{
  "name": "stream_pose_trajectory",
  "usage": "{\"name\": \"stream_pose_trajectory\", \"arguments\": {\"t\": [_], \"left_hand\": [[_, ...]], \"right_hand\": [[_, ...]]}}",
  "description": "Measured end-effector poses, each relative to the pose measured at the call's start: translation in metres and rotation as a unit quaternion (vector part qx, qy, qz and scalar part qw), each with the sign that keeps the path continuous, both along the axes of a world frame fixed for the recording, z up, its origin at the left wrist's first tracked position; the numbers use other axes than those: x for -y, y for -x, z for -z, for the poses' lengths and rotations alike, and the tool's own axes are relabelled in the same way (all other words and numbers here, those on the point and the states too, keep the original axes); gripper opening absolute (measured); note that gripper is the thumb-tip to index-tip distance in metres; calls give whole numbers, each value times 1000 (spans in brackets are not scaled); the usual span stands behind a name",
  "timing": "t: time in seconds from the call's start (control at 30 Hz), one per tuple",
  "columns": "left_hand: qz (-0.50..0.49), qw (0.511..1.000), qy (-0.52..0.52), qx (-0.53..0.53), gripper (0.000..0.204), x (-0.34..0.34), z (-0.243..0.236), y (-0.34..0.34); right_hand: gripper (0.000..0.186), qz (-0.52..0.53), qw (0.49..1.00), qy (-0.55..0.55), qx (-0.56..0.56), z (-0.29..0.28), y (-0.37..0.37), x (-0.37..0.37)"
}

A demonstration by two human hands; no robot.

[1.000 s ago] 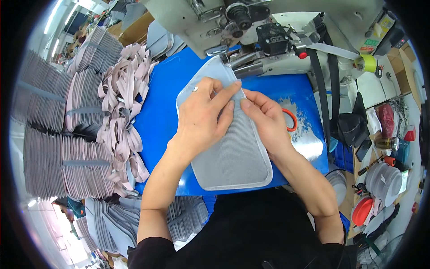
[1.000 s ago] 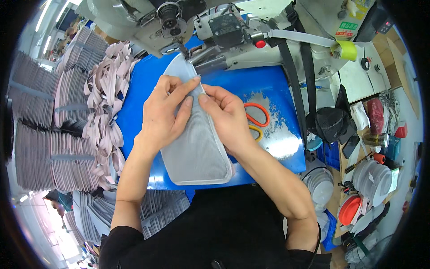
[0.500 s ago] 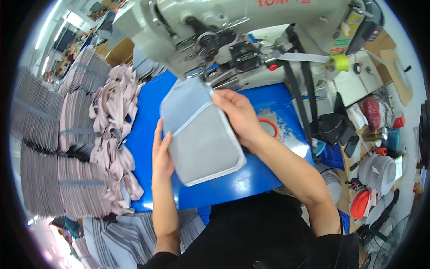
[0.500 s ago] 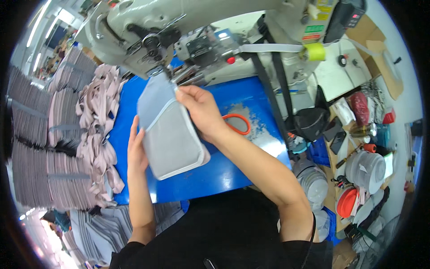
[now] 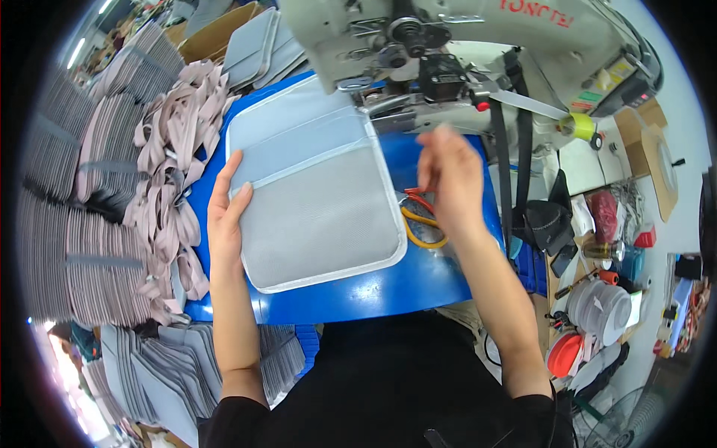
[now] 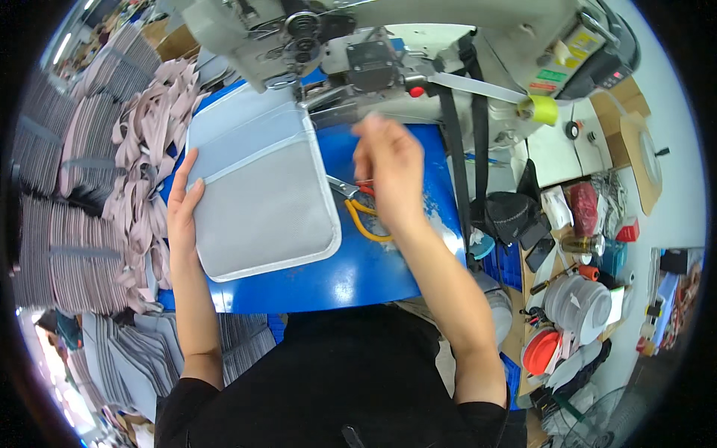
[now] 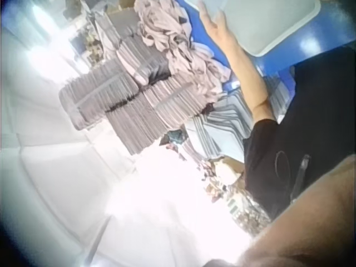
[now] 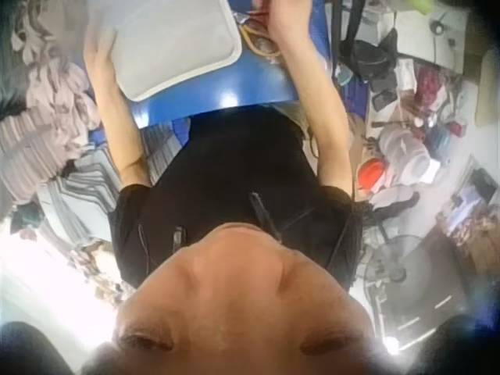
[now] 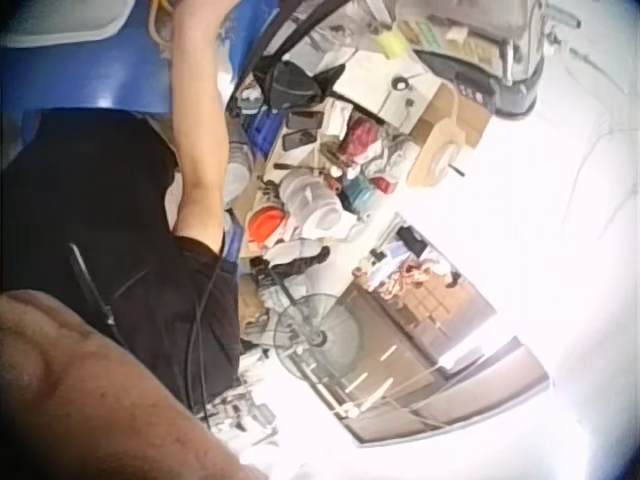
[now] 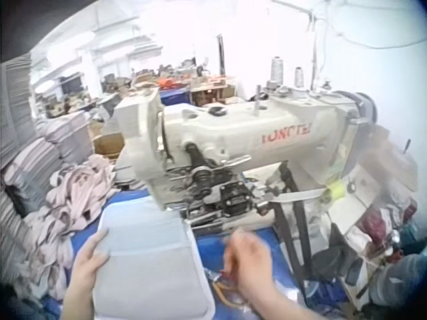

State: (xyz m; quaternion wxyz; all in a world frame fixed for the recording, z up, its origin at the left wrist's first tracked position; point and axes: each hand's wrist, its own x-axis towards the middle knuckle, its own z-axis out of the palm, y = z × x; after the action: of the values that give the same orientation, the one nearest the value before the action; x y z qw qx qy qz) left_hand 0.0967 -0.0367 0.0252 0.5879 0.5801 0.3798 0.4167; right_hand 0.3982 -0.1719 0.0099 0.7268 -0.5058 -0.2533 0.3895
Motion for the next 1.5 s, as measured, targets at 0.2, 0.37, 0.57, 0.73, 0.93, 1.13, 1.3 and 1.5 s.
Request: {"name": "stream_pose_trajectory", "arguments": {"t": [0.2, 0.37, 0.57, 0.73, 0.93, 1.13, 1.3, 1.5], "left_hand": [[9, 1000, -21, -9, 58, 0, -1, 6], [-2, 999, -31, -17, 60, 1, -10, 2], [6, 999, -45, -9, 64, -22, -11, 1], [12, 995, -76, -66, 63, -57, -25, -10], [7, 981, -151, -123, 68, -106, -34, -24], [-14, 997, -58, -48, 64, -125, -25, -23], [50, 992, 106, 50, 47, -117, -25, -7], [58, 975, 182, 118, 46, -98, -16, -27]], "right_hand": [[38, -123, 992, -7, 31, 15, 49, 14], [38, -133, 986, -55, -81, 11, 59, 21], [38, -149, 974, -94, -141, 12, 59, 18], [37, -129, 977, -88, -146, 14, 53, -13], [25, -100, 994, -22, -44, 10, 33, -38], [13, 336, 850, -165, 370, -54, -76, 24], [47, 587, 511, 11, 628, -197, -313, 68], [51, 256, 871, 232, 350, -223, -531, 88]]}}
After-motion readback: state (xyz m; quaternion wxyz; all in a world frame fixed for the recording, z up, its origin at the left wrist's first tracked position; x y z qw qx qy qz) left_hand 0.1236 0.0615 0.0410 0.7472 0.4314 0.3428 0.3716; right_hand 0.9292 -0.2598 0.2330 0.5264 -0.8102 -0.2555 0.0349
